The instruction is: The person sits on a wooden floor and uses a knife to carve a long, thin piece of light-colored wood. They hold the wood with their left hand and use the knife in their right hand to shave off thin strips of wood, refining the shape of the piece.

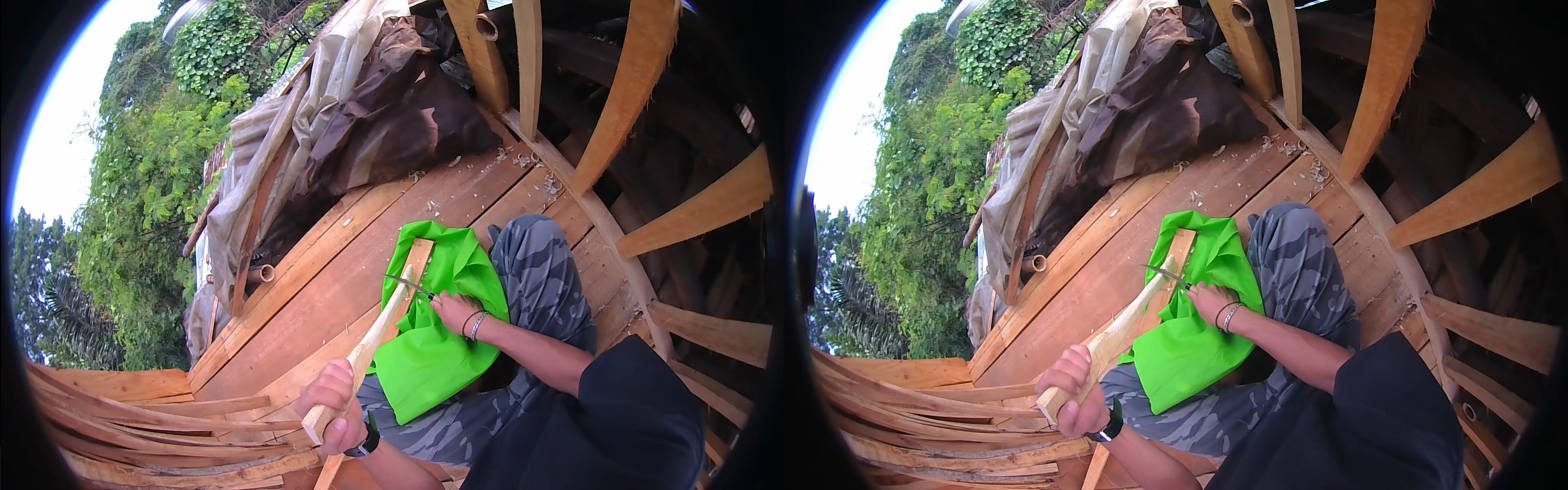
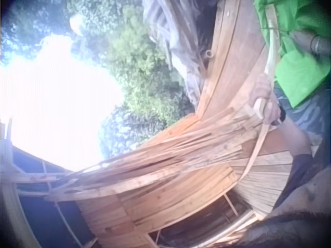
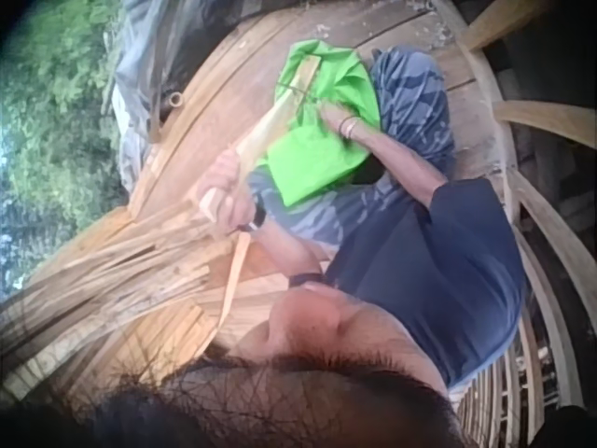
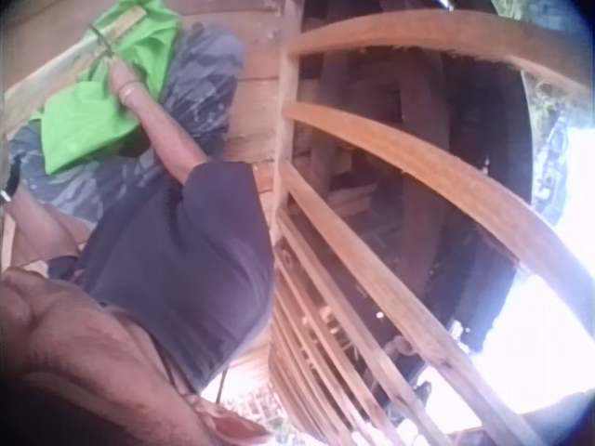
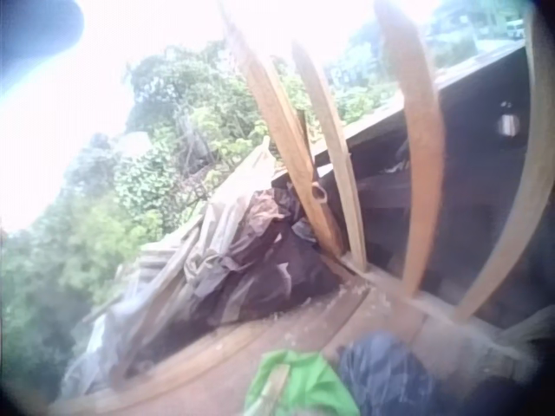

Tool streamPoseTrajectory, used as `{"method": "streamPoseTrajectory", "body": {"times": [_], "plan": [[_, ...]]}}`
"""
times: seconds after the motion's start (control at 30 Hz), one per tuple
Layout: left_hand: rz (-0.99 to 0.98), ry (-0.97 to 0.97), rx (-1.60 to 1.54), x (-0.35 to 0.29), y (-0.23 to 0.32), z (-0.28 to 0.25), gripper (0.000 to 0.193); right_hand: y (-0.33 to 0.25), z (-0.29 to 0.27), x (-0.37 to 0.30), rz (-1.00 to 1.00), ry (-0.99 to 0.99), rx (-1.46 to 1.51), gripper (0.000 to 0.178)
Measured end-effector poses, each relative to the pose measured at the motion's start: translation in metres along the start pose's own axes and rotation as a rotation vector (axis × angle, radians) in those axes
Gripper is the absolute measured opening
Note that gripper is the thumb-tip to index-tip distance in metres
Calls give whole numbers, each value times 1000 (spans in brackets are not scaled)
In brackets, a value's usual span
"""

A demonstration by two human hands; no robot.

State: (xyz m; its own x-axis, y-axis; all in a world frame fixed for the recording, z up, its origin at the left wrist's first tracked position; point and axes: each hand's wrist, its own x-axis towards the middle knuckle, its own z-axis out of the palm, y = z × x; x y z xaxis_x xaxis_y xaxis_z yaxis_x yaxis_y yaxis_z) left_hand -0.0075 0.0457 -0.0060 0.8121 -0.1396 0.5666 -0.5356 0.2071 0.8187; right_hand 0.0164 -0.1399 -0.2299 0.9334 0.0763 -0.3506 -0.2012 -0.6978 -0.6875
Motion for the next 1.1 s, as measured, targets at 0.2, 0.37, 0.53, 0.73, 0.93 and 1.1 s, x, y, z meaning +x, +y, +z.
{"method": "streamPoseTrajectory", "body": {"times": [0.2,0.37,0.53,0.73,0.93,1.1], "plan": [[-3,-14,-7,3,-2,11,26,0,12,10,-81,125,-122,26],[2,-20,-23,7,-1,11,26,2,2,24,-29,24,-33,27],[-19,-35,-61,9,0,2,25,10,1,34,-16,-35,57,35],[13,34,-75,-1,3,-4,26,-22,-22,18,-157,18,11,35],[18,61,-98,-5,0,4,27,-9,-14,13,-208,74,-211,29],[10,80,-88,-7,3,0,27,-25,-25,-3,-387,110,-73,26]]}}
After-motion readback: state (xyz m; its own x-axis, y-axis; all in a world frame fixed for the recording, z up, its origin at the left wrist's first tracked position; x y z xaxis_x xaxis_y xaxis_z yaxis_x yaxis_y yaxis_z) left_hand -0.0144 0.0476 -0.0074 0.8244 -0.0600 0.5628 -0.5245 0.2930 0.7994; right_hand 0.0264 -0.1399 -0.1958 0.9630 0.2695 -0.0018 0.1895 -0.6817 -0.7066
